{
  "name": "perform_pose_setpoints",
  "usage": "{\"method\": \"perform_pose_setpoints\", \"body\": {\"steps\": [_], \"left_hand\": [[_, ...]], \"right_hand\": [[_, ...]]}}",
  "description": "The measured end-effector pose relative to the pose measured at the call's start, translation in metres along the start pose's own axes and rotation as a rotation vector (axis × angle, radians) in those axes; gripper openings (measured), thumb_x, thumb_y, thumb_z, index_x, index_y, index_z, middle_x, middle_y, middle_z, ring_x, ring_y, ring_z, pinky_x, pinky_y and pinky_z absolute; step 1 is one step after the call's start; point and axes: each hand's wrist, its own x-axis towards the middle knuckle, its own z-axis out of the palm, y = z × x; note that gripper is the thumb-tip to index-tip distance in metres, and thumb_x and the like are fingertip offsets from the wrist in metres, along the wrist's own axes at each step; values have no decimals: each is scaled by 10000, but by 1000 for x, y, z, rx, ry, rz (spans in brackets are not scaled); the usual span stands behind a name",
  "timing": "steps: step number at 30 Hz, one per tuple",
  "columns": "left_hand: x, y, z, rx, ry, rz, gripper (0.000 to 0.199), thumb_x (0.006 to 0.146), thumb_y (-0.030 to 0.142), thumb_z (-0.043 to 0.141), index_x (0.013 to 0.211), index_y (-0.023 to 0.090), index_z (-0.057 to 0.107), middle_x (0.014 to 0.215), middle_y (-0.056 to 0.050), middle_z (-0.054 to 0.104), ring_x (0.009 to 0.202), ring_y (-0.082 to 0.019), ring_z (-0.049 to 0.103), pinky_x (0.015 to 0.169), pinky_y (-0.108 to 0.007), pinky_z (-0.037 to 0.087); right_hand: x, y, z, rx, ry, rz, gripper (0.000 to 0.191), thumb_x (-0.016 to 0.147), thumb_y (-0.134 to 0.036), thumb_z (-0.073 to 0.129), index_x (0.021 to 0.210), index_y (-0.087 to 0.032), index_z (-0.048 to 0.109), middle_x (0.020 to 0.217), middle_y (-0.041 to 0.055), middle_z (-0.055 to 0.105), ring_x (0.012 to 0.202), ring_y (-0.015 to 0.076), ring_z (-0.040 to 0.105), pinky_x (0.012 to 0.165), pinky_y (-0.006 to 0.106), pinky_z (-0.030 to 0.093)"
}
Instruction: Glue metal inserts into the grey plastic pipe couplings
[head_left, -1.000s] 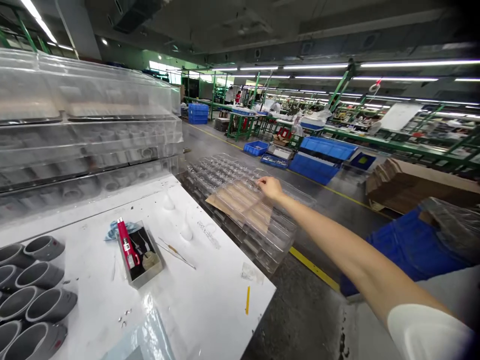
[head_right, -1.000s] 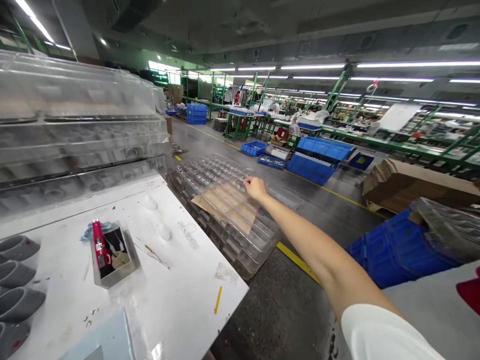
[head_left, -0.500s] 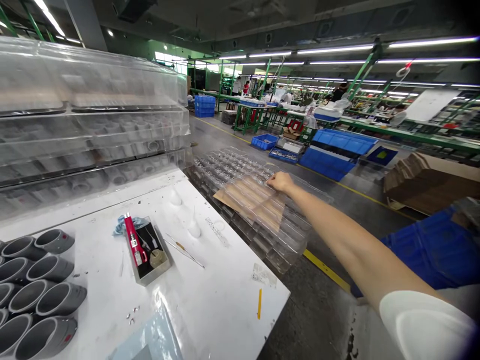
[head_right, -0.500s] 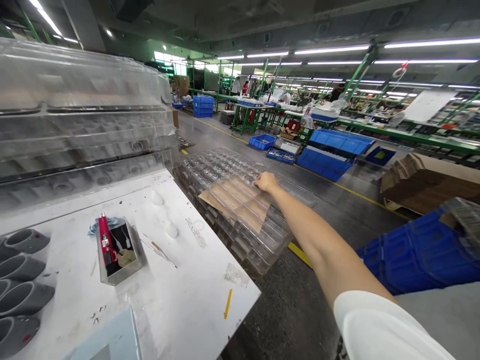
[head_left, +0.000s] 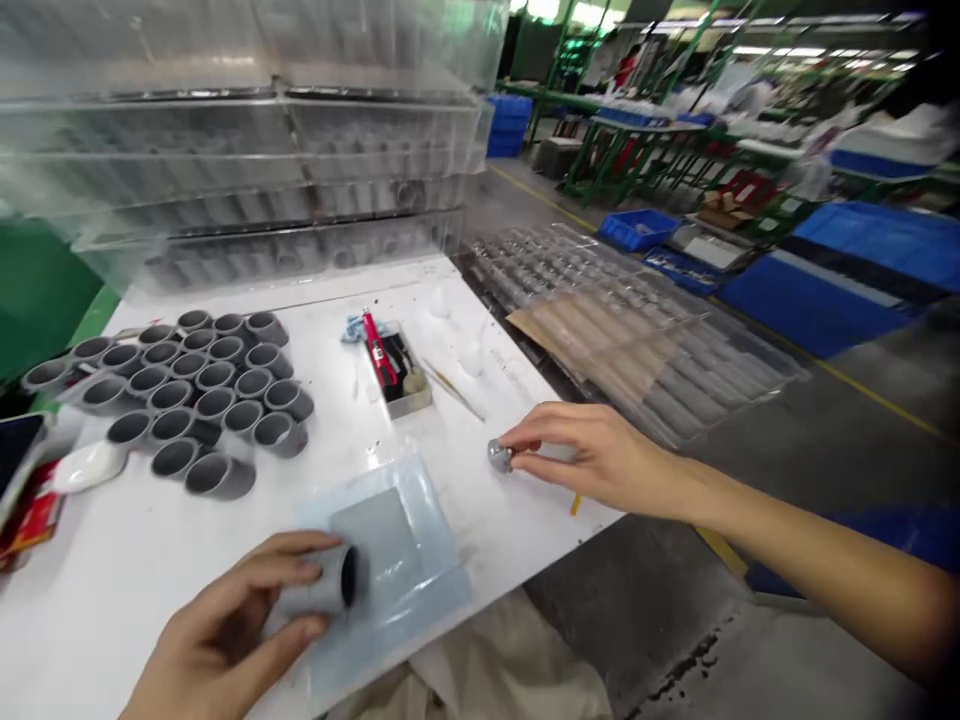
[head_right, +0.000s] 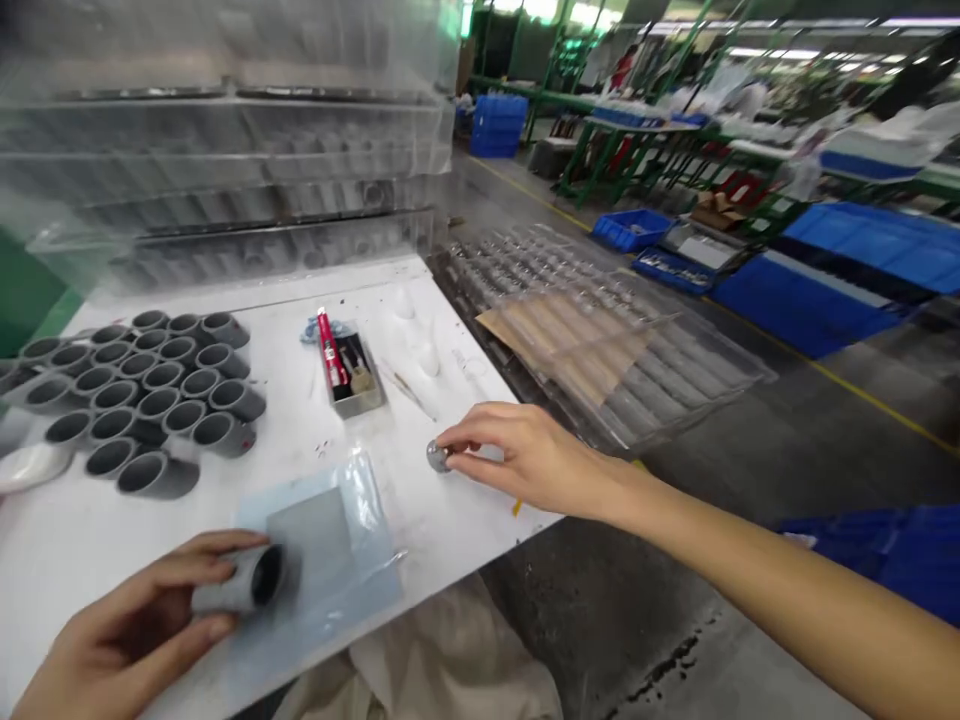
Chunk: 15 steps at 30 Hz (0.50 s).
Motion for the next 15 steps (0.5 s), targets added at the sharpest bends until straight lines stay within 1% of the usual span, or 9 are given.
{"method": "perform_pose_setpoints", "body": {"steps": [3, 6, 8, 11, 15], "left_hand": [[2, 12, 1, -81, -60, 19, 183, 884, 343, 879, 1046, 290, 812, 1335, -105, 773, 1309, -277, 702, 990, -249, 619], [4, 14, 0, -161, -93, 27, 194, 915, 271, 857, 1099, 288, 800, 1371, -109, 743, 1308, -262, 693, 975, -242, 615], [5, 12, -1, -184, -102, 38, 239, 911, 244, 861, 1135, 296, 796, 1373, -106, 732, 1323, -264, 681, 1002, -256, 610], [7, 9, -2, -194, -114, 83, 295, 905, 210, 865, 1175, 303, 795, 1352, -97, 725, 1347, -258, 659, 1068, -273, 588], [10, 10, -4, -203, -150, 100, 327, 938, 174, 830, 1224, 324, 785, 1336, -73, 706, 1314, -219, 663, 1079, -243, 567]], "right_hand": [[11, -13, 26, -94, -124, -111, 266, 1112, -371, 607, 1245, -268, 814, 1048, 74, 784, 938, 247, 742, 828, 377, 598], [18, -16, 37, -229, -188, -156, 291, 1126, -352, 567, 1243, -238, 808, 1040, 90, 761, 910, 263, 730, 792, 391, 592], [19, -18, 38, -268, -189, -138, 291, 1123, -360, 580, 1282, -226, 784, 1075, 94, 754, 929, 270, 730, 809, 404, 594], [16, -20, 38, -329, -147, -96, 320, 1122, -413, 594, 1314, -212, 753, 1109, 98, 749, 933, 281, 738, 799, 410, 598], [14, -17, 45, -394, -137, -99, 326, 1126, -424, 567, 1218, -185, 768, 1055, 102, 741, 863, 283, 735, 736, 414, 589]]}}
